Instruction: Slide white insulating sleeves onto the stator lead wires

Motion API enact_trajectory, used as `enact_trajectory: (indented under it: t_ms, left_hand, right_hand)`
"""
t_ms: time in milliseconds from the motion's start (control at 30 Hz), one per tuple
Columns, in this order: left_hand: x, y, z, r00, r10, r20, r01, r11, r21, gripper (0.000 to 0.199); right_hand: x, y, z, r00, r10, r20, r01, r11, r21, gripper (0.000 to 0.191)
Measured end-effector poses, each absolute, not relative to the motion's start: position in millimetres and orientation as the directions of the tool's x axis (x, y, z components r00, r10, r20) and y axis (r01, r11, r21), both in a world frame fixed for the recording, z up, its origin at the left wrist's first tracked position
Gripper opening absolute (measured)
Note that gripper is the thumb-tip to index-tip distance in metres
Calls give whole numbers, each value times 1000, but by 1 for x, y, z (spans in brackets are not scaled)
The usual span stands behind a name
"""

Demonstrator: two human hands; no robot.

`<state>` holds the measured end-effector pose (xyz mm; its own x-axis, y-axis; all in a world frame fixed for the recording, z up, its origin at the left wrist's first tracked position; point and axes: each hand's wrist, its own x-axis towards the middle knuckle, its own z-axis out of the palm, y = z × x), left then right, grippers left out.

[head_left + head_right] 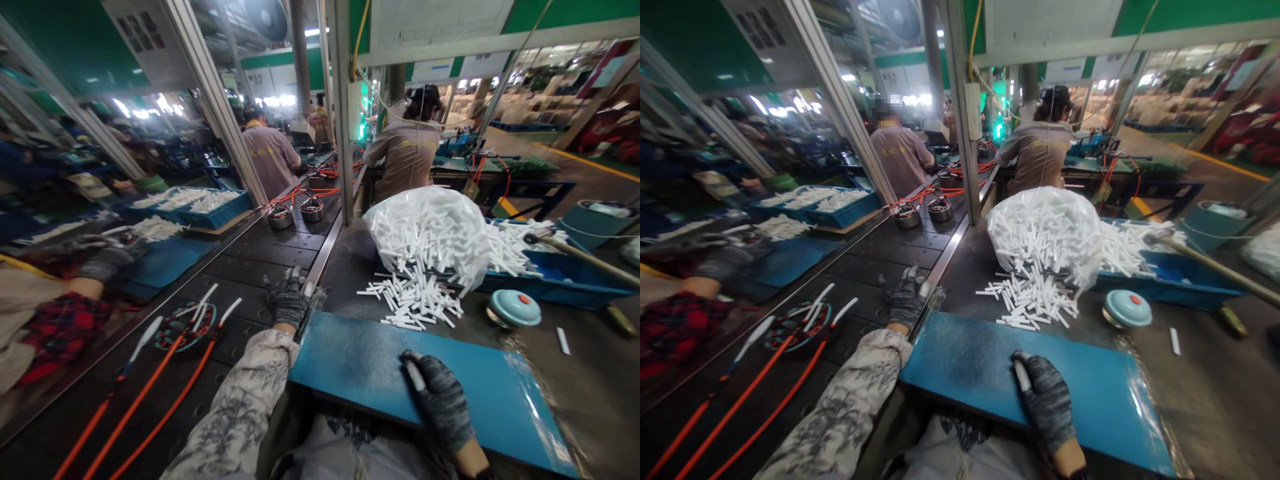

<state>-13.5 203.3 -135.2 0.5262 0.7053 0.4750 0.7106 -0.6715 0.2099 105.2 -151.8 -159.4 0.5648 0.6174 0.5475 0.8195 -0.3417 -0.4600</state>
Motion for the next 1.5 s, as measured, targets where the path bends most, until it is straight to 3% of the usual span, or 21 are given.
enact_trajectory:
  t_ms: [133, 367, 467, 667, 1033, 1233, 1500]
  left_hand:
    - [-12, 205, -138, 538, 727, 427, 729, -655, 198, 51]
    - [-14, 208, -137, 498, 773, 394, 732, -618, 286, 50]
    - [-14, 206, -134, 480, 760, 438, 709, -630, 316, 54]
    - [-9, 203, -138, 533, 762, 367, 718, -637, 279, 55]
    - [-10, 194, -136, 555, 707, 438, 696, -683, 220, 59]
    - [-5, 193, -133, 671, 708, 219, 679, -706, 202, 45]
    - [-10, 192, -129, 617, 681, 395, 652, -723, 229, 53]
  right_hand:
    - [106, -152, -159, 568, 624, 537, 816, -343, -465, 35]
    - [105, -152, -162, 566, 619, 544, 819, -346, -458, 36]
    - [105, -152, -161, 549, 615, 566, 832, -339, -439, 34]
    - [105, -152, -159, 549, 620, 560, 831, -338, -442, 34]
    - [105, -152, -161, 552, 613, 565, 829, -331, -450, 35]
    - [105, -153, -161, 564, 619, 547, 821, -348, -452, 36]
    - [105, -152, -160, 554, 626, 549, 829, -350, -437, 36]
